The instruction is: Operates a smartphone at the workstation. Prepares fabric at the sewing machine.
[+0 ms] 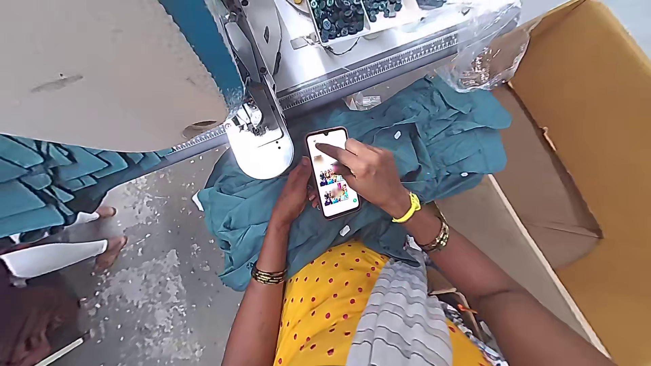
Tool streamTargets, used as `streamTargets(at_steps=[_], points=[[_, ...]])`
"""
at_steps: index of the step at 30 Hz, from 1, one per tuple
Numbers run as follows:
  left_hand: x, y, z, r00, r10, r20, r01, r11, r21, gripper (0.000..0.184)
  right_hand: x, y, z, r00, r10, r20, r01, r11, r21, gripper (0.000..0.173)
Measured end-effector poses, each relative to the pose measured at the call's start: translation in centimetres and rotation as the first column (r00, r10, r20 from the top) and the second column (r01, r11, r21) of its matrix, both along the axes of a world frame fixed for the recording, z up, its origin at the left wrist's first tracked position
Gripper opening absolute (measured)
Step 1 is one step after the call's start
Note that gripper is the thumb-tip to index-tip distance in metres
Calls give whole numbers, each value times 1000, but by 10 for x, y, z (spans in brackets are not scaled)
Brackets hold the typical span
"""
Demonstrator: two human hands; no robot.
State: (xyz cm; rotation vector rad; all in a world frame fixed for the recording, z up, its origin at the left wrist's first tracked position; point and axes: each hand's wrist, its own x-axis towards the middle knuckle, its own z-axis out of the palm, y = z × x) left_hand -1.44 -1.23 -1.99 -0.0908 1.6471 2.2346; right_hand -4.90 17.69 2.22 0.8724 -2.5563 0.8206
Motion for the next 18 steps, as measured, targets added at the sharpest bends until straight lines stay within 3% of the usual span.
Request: streamTargets(at_steps=[7, 11, 18], points=[[0, 0, 0, 1000, 12, 19, -12, 1000, 8, 44, -8, -12, 1, 1000, -13, 21, 13, 1000, -10, 35], [0, 0, 1, 1000, 10, 21, -10, 1000, -2, 45, -2, 1, 5, 994, -88, 70, 96, 987, -127, 41], [0, -1, -2, 1000, -3, 3, 3, 1000, 18, 42, 9, 27, -5, 984, -143, 107, 156, 980, -122, 39]])
